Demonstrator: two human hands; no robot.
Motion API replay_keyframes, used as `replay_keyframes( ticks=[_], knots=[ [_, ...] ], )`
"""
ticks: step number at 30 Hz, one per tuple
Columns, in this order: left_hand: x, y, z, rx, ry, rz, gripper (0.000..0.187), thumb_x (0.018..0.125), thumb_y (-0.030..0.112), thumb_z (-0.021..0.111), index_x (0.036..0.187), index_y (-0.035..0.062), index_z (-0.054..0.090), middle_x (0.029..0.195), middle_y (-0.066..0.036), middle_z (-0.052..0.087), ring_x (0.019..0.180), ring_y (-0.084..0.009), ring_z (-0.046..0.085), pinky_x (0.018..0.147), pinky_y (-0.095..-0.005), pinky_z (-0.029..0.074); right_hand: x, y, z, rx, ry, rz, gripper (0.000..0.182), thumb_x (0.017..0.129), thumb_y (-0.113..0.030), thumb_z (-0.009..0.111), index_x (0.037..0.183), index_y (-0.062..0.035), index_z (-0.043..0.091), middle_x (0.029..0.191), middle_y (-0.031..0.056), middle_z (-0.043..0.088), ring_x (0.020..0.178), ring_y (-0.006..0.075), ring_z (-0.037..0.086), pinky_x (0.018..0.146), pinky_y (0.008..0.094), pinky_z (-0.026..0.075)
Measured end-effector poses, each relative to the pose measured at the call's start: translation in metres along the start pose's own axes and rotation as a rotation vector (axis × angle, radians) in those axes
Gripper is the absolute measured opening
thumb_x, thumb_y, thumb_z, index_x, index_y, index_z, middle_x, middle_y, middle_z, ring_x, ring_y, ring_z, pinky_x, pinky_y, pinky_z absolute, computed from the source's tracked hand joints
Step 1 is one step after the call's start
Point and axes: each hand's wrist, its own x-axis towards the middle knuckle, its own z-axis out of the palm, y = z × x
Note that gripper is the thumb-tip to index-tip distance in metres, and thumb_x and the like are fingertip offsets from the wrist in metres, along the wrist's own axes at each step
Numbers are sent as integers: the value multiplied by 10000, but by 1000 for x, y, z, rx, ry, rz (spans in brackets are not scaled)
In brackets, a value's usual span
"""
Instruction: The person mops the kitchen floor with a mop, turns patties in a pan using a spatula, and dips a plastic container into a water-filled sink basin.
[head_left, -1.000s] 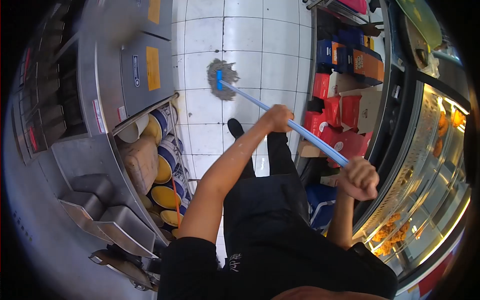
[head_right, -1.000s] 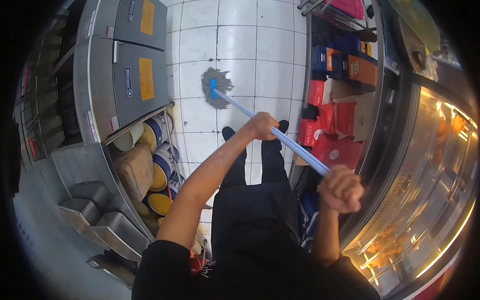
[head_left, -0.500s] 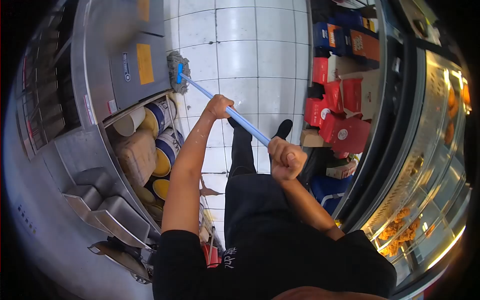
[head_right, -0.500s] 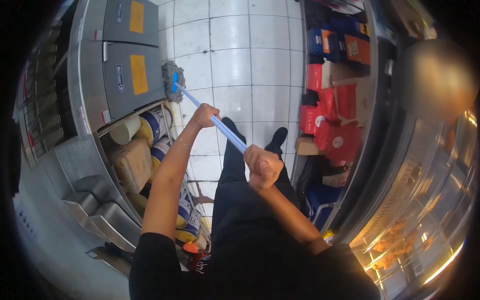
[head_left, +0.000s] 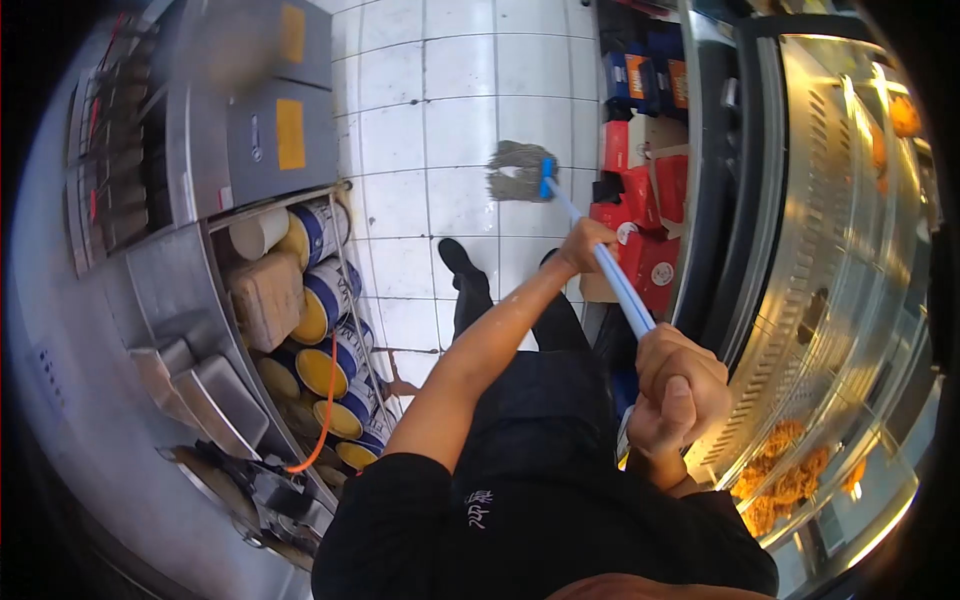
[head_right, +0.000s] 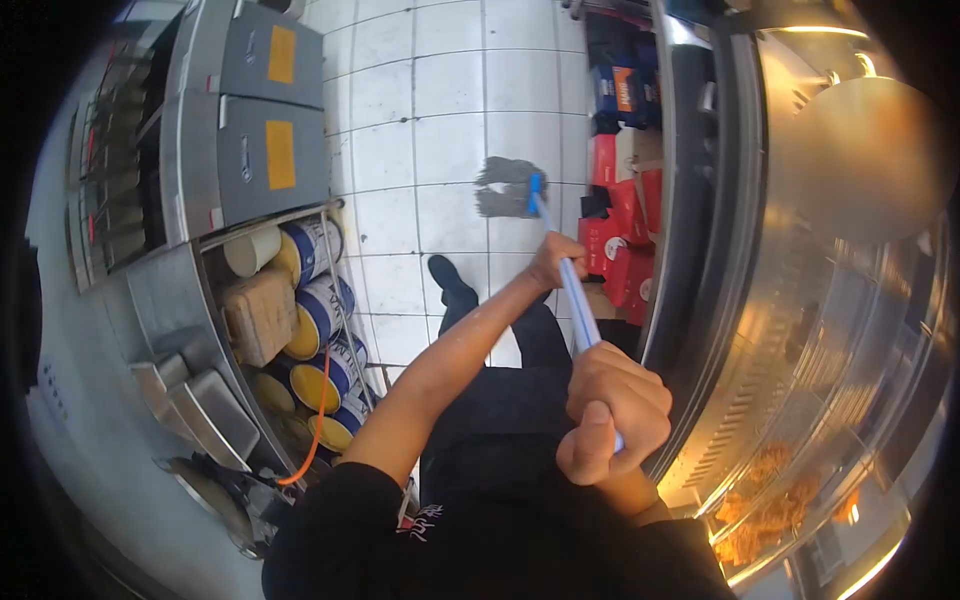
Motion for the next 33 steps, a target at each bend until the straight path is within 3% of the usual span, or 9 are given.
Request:
replay_keyframes(
  ticks=[6, 12, 13, 16, 21, 25, 26, 28, 33],
  knots=[
    [-15, -17, 31, -98, -3, -31, 220, 644, 136, 632, 509, 84, 466, 493, -107, 503, 454, -306, 545, 453, -392, 419, -22, 31, 31, -97, -133, -186, 276, 760, -106, 504, 515, -12, 417, 459, 54, 389, 371, 171, 404, 400, 287, 326],
    [-1, -6, 25, 4, -210, -34, 236, 645, 259, 711, 547, 91, 578, 568, -121, 603, 571, -334, 626, 552, -430, 494, -12, 24, -5, -169, -205, -271, 459, 910, -311, 490, 532, -113, 323, 433, -20, 318, 335, 150, 355, 388, 321, 341],
    [-3, 3, 15, 47, -263, -76, 231, 647, 272, 710, 563, 89, 598, 579, -125, 611, 587, -342, 629, 565, -435, 499, -22, 24, -33, -16, -221, -174, 457, 880, -304, 517, 524, -99, 316, 493, 1, 384, 453, 184, 460, 465, 334, 403],
    [-24, 25, -14, 140, -406, -193, 227, 649, 305, 703, 605, 89, 649, 604, -136, 630, 630, -359, 641, 603, -452, 514, -29, 15, -37, 219, -226, -44, 383, 843, -261, 510, 534, -162, 305, 444, -39, 319, 384, 134, 368, 458, 306, 344],
    [-99, 20, -107, 294, -439, -138, 208, 655, 315, 685, 631, 109, 670, 639, -145, 643, 672, -361, 652, 647, -466, 526, -72, 33, 36, 323, -67, -90, 374, 830, -235, 509, 527, -173, 299, 436, -46, 327, 382, 111, 352, 449, 304, 333],
    [-153, 2, -202, 325, -537, -333, 196, 646, 309, 691, 631, 118, 649, 680, -136, 654, 662, -365, 637, 645, -463, 526, -103, 67, 110, 446, -89, -58, 370, 846, -241, 508, 552, -176, 294, 429, -56, 365, 363, 61, 330, 402, 247, 288],
    [-178, -16, -219, 316, -376, -214, 189, 646, 300, 687, 618, 119, 637, 651, -136, 641, 640, -369, 629, 619, -466, 519, -114, 76, 135, 522, 43, -50, 393, 806, -189, 518, 506, -185, 265, 421, -52, 349, 350, 80, 305, 364, 255, 233],
    [-214, -28, -276, 275, -337, -192, 239, 644, 308, 707, 573, 117, 581, 578, -125, 591, 593, -360, 613, 572, -455, 500, -143, 109, 170, 794, -132, -34, 487, 825, -181, 596, 488, -236, 248, 417, -96, 282, 331, 62, 267, 339, 247, 132],
    [-291, -54, -365, 482, -282, -106, 213, 637, 250, 730, 548, 133, 576, 548, -77, 607, 521, -285, 629, 492, -384, 504, -226, 131, 256, 568, 112, 84, 449, 871, -287, 556, 519, -134, 324, 438, 4, 348, 370, 167, 361, 406, 338, 293]
  ],
)
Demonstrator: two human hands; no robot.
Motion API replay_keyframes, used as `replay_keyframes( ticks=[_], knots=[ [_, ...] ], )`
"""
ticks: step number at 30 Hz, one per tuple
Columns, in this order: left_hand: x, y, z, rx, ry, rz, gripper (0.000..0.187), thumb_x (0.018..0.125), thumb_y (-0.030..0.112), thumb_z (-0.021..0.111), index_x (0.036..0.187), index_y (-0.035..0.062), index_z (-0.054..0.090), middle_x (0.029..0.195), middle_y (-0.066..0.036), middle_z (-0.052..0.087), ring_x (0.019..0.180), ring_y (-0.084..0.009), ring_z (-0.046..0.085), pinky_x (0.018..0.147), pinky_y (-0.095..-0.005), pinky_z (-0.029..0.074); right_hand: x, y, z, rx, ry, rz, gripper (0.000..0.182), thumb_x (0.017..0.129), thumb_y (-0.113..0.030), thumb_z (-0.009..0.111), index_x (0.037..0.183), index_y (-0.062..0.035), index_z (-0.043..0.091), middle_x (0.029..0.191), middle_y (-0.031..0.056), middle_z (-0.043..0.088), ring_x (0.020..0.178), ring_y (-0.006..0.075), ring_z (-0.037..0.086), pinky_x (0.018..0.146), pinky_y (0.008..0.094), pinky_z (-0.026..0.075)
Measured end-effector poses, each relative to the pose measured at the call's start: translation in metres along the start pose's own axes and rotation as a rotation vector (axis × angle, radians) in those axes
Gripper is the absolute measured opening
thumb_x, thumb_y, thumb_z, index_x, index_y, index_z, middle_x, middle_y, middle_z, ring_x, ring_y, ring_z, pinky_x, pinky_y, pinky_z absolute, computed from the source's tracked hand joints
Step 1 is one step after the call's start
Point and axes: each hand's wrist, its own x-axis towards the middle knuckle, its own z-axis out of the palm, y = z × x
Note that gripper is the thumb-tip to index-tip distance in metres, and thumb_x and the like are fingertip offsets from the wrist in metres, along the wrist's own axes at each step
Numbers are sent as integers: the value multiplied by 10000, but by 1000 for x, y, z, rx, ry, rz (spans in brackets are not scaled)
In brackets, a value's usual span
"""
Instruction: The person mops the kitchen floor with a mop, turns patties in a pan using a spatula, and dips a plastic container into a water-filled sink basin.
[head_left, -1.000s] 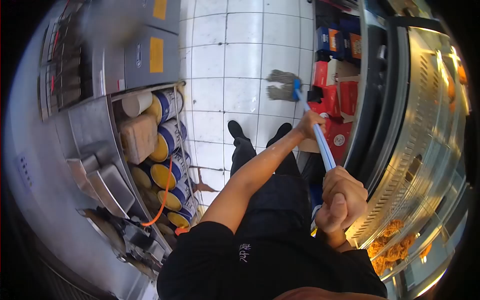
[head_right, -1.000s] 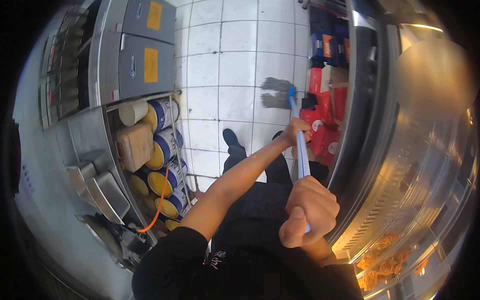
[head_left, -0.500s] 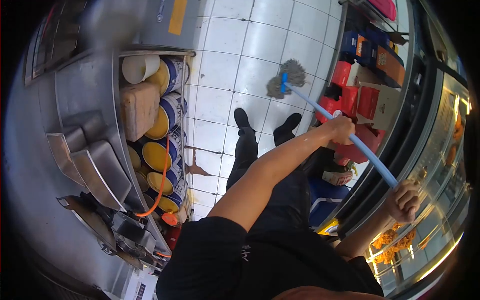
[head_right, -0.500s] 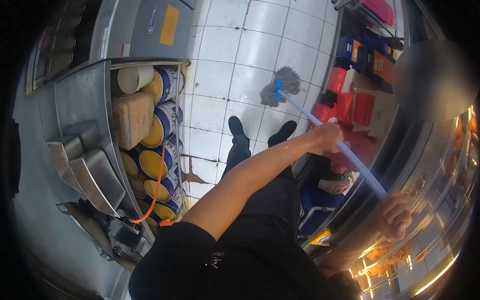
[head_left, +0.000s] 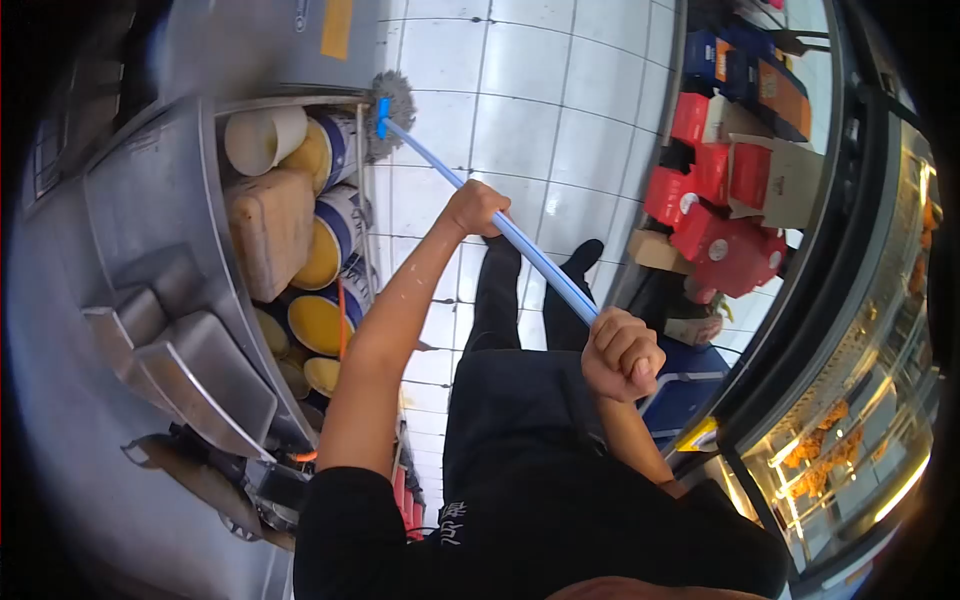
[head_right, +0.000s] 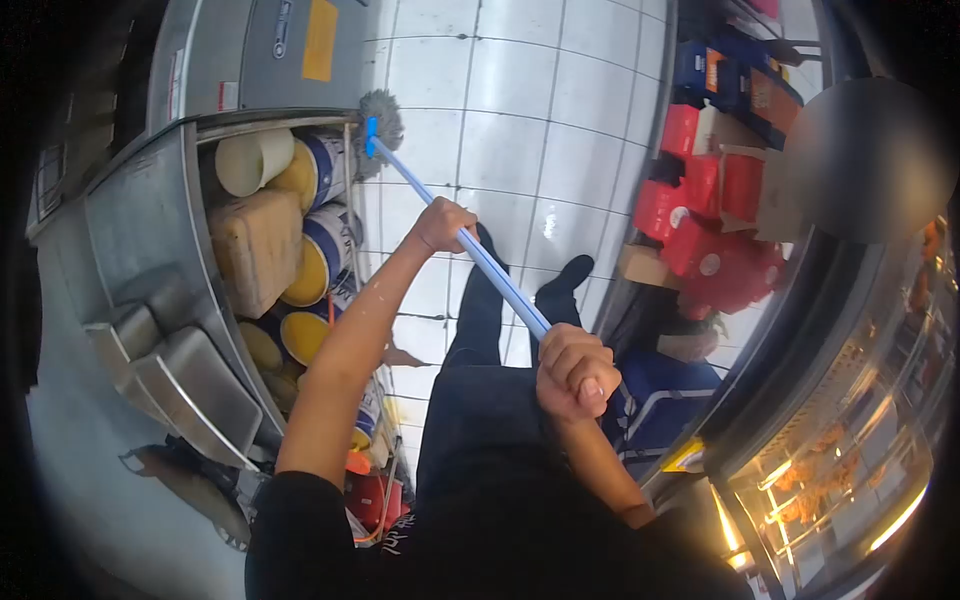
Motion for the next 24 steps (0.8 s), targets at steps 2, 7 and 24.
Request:
replay_keyframes(
  ticks=[2, 7, 24],
  knots=[
    [-27, 18, 9, -12, -49, -76, 203, 628, 251, 722, 548, 133, 577, 555, -84, 611, 528, -291, 630, 506, -394, 511, -19, -17, 8, -36, 46, 62, 452, 878, -280, 539, 519, -127, 310, 450, 6, 355, 393, 172, 362, 431, 336, 300],
    [-4, 62, 68, -54, -299, -66, 164, 620, 290, 709, 590, 153, 624, 601, -80, 637, 572, -321, 638, 569, -420, 530, -55, -91, -61, -193, 33, 259, 461, 871, -293, 542, 500, -118, 330, 485, 33, 374, 482, 192, 394, 569, 351, 364],
    [-10, -43, 79, -54, -603, 66, 195, 608, 339, 716, 735, 190, 724, 705, -25, 654, 713, -281, 649, 664, -414, 502, -81, 3, -106, 591, 487, 1884, 292, 1016, -368, 473, 839, -136, 483, 505, -26, 393, 300, 59, 357, 235, 216, 275]
  ],
)
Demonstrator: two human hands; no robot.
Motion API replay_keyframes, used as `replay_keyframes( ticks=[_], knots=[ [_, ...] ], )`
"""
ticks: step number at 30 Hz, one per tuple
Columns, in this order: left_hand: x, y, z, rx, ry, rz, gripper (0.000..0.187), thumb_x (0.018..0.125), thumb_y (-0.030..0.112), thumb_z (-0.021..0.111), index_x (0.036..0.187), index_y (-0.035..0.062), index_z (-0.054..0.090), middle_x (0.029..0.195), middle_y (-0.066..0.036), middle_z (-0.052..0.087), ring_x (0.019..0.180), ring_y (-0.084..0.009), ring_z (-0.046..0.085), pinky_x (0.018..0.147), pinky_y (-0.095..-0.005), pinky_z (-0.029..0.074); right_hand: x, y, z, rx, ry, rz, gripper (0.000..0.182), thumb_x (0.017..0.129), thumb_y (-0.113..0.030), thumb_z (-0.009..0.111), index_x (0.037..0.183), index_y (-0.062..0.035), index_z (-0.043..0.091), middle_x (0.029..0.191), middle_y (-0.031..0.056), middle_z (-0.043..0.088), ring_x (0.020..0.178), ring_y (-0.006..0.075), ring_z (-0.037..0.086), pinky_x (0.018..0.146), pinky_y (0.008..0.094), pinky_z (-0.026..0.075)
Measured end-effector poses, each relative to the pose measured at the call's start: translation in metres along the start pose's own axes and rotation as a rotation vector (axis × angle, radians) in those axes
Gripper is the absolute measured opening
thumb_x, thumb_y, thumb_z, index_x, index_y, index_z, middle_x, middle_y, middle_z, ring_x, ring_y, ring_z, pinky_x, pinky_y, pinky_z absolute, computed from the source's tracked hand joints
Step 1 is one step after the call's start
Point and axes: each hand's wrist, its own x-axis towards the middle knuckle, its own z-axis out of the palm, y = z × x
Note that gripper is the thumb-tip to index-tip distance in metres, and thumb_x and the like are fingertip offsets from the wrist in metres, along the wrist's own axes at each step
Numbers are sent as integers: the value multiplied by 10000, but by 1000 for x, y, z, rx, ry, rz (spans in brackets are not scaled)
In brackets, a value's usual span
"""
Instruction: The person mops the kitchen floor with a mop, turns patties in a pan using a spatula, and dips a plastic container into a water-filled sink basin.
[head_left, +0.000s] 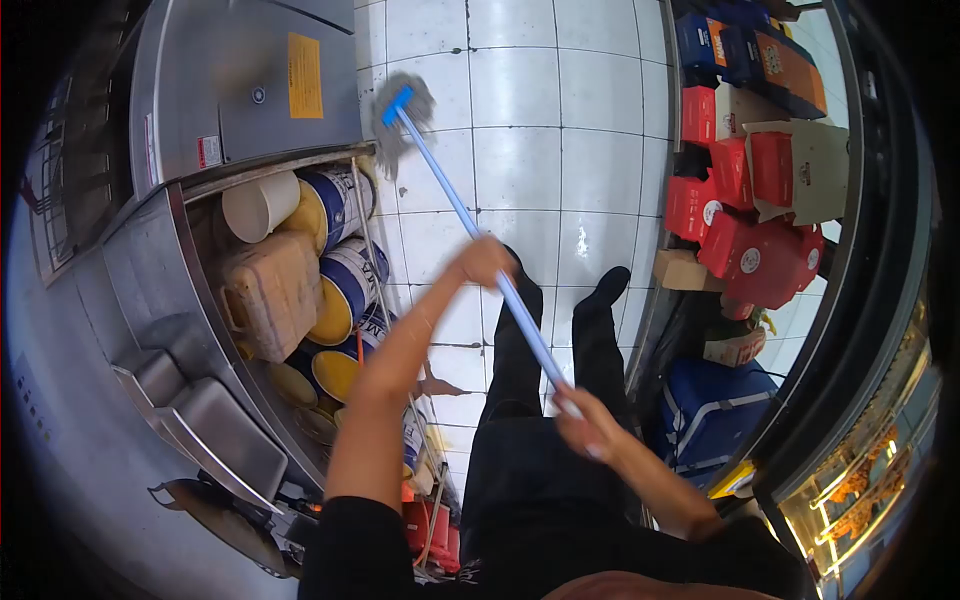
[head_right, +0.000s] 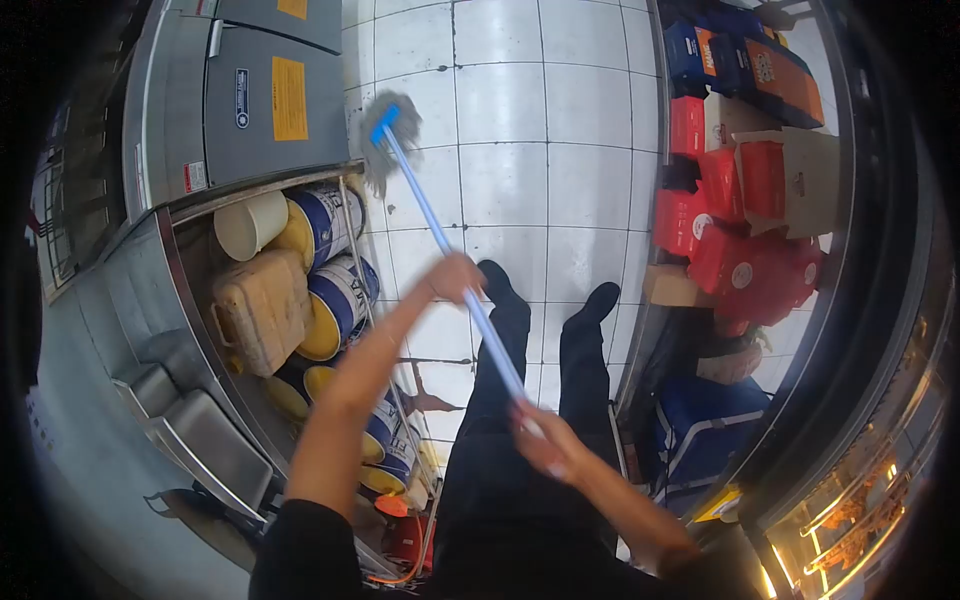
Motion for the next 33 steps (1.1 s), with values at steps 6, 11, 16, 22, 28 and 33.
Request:
replay_keyframes(
  ticks=[6, 11, 16, 22, 28, 33],
  knots=[
    [-29, -84, -214, 519, 353, -254, 388, 664, 183, 769, 992, 118, 572, 1014, -100, 587, 1019, -323, 546, 846, -440, 477, 205, -127, 143, -183, -434, -634, 343, 963, -384, 557, 731, -142, 485, 461, -34, 326, 358, 110, 355, 327, 259, 278],
    [-2, -82, -182, 350, 77, -456, 315, 813, 367, 691, 711, 70, 713, 757, -185, 670, 834, -358, 627, 795, -461, 486, 160, -194, 169, -506, -222, -725, 270, 993, -272, 470, 791, -95, 493, 588, -21, 379, 503, 109, 378, 458, 272, 341],
    [-30, -40, -26, 135, 287, -139, 237, 756, 225, 746, 570, 122, 642, 602, -67, 626, 636, -289, 554, 681, -415, 372, 75, -90, 26, -916, 128, -346, 696, 930, -350, 629, 1436, -117, 212, 1124, 127, 538, 816, 211, 593, 783, 352, 499],
    [-11, 98, 65, -35, 417, -141, 315, 782, 147, 709, 522, 141, 530, 549, -11, 501, 656, -215, 510, 753, -407, 376, -37, 52, -55, -264, -26, -44, 431, 998, -304, 524, 1336, -86, 370, 824, 122, 569, 565, 171, 567, 455, 264, 454],
    [-5, 61, 64, 163, 282, -160, 203, 713, 165, 671, 527, 163, 591, 566, -33, 545, 787, -231, 555, 741, -436, 392, -14, 52, -37, -137, 44, -36, 268, 1008, -374, 486, 922, -120, 488, 562, 20, 431, 344, 86, 349, 284, 237, 228],
    [-31, -167, -82, 291, 246, -647, 379, 714, 339, 723, 1020, 129, 646, 1136, -181, 537, 1198, -356, 435, 969, -616, 288, 147, -60, 84, -165, -214, -253, 274, 1005, -348, 500, 846, -125, 506, 521, -24, 421, 320, 65, 334, 290, 224, 272]
  ],
)
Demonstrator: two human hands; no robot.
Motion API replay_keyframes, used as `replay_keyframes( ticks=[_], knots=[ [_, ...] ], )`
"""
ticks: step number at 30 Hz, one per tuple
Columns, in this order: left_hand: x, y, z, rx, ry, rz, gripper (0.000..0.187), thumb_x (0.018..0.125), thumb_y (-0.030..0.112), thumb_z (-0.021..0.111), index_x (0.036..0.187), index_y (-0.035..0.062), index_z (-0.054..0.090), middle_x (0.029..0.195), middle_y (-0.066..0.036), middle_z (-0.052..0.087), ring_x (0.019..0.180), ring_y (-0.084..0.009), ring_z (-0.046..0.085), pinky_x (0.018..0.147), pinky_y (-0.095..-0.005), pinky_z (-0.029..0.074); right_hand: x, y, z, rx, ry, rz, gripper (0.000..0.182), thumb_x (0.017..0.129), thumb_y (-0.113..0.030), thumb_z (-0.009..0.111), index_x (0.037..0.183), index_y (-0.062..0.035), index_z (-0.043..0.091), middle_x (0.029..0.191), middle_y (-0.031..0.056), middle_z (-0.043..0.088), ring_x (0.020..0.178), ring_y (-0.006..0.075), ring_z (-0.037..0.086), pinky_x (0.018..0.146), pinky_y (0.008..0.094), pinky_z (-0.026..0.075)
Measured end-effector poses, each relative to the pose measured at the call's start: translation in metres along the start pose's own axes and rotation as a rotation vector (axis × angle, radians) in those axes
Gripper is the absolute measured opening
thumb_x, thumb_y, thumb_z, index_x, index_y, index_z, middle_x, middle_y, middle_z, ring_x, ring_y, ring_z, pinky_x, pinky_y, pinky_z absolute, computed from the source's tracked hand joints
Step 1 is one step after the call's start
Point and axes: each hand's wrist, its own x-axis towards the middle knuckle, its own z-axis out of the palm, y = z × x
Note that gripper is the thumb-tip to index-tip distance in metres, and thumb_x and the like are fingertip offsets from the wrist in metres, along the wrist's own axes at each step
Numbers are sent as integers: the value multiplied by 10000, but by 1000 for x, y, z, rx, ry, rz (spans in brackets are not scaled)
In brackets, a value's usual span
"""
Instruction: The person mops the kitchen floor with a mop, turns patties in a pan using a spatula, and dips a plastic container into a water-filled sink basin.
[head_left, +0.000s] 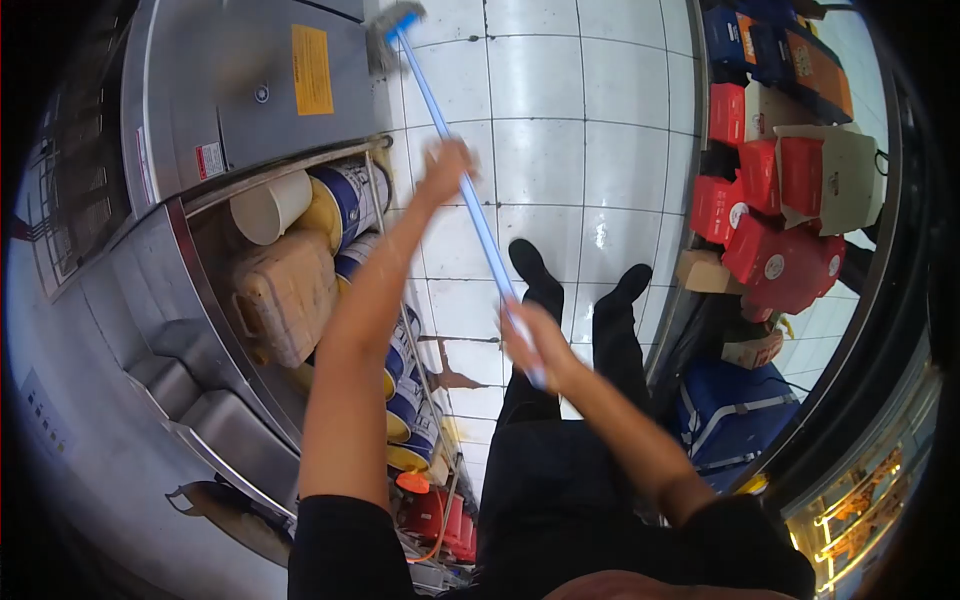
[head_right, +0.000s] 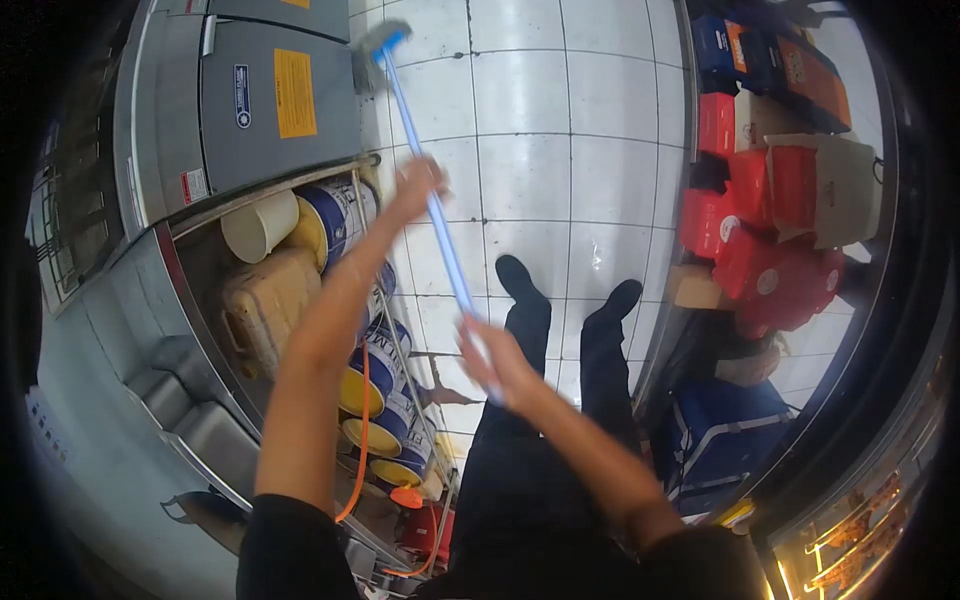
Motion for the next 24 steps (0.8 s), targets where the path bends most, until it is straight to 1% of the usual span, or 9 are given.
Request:
replay_keyframes(
  ticks=[1, 4, 9, 12, 13, 15, 16, 19, 24],
  knots=[
    [10, -2, -68, 281, 69, 44, 568, 707, 293, 750, 1235, 226, 554, 1332, -233, 433, 1301, -396, 354, 1063, -608, 234, 47, -20, 31, 37, -8, -33, 256, 1000, -331, 512, 850, -125, 508, 525, -29, 421, 323, 70, 335, 304, 219, 283],
    [52, -49, -147, 136, 151, -6, 551, 724, 151, 730, 1217, 328, 556, 1496, -259, 287, 1278, -473, 391, 1048, -527, 374, 153, -70, 104, 169, -258, -83, 263, 973, -305, 548, 829, -93, 491, 495, -20, 389, 332, 89, 320, 305, 232, 280],
    [52, -47, -175, 238, 55, -101, 420, 661, 215, 764, 1061, 225, 639, 1356, -261, 462, 1273, -442, 425, 1073, -512, 353, 193, -76, 123, 212, -201, -66, 251, 984, -305, 530, 850, -96, 491, 531, -17, 414, 356, 84, 322, 316, 233, 265],
    [7, -28, -97, 433, 187, 184, 236, 644, 280, 754, 845, 182, 680, 1129, -179, 632, 1281, -405, 440, 1132, -588, 218, 132, -29, 58, 124, -84, -82, 235, 995, -337, 523, 883, -132, 505, 540, -22, 434, 347, 75, 324, 310, 222, 267],
    [-10, -15, -65, 341, -25, 197, 224, 636, 282, 740, 830, 182, 690, 1044, -109, 647, 1300, -393, 428, 1128, -663, 122, 105, -13, 30, 83, -68, -72, 255, 997, -351, 516, 875, -128, 504, 574, -16, 451, 357, 67, 346, 326, 208, 289],
    [-53, 44, 0, 263, 90, 316, 224, 610, 235, 719, 827, 182, 697, 956, -79, 652, 1204, -372, 518, 1120, -670, 143, 40, 13, -24, -20, 50, -15, 262, 997, -362, 515, 892, -122, 511, 576, -16, 471, 345, 66, 352, 320, 220, 286],
    [-65, 73, 46, 292, -263, 189, 160, 617, 192, 699, 774, 167, 703, 872, -85, 663, 1015, -343, 606, 1098, -634, 222, 4, 30, -54, -58, 59, -16, 270, 1004, -366, 495, 891, -121, 511, 580, -16, 480, 334, 71, 354, 312, 228, 280],
    [-116, 235, 8, 270, -529, 410, 111, 591, 225, 704, 660, 141, 724, 698, -85, 654, 855, -315, 626, 1079, -594, 273, -131, 51, -81, -64, 282, 106, 307, 1004, -371, 477, 861, -104, 528, 493, -22, 411, 322, 79, 352, 301, 244, 259],
    [-181, 327, 30, -11, -283, 452, 141, 660, 290, 695, 676, 156, 736, 730, -69, 656, 916, -273, 598, 1121, -604, 223, -243, 77, -83, 56, 352, 194, 279, 987, -359, 503, 886, -101, 530, 551, 19, 445, 332, 99, 346, 289, 248, 252]
  ],
)
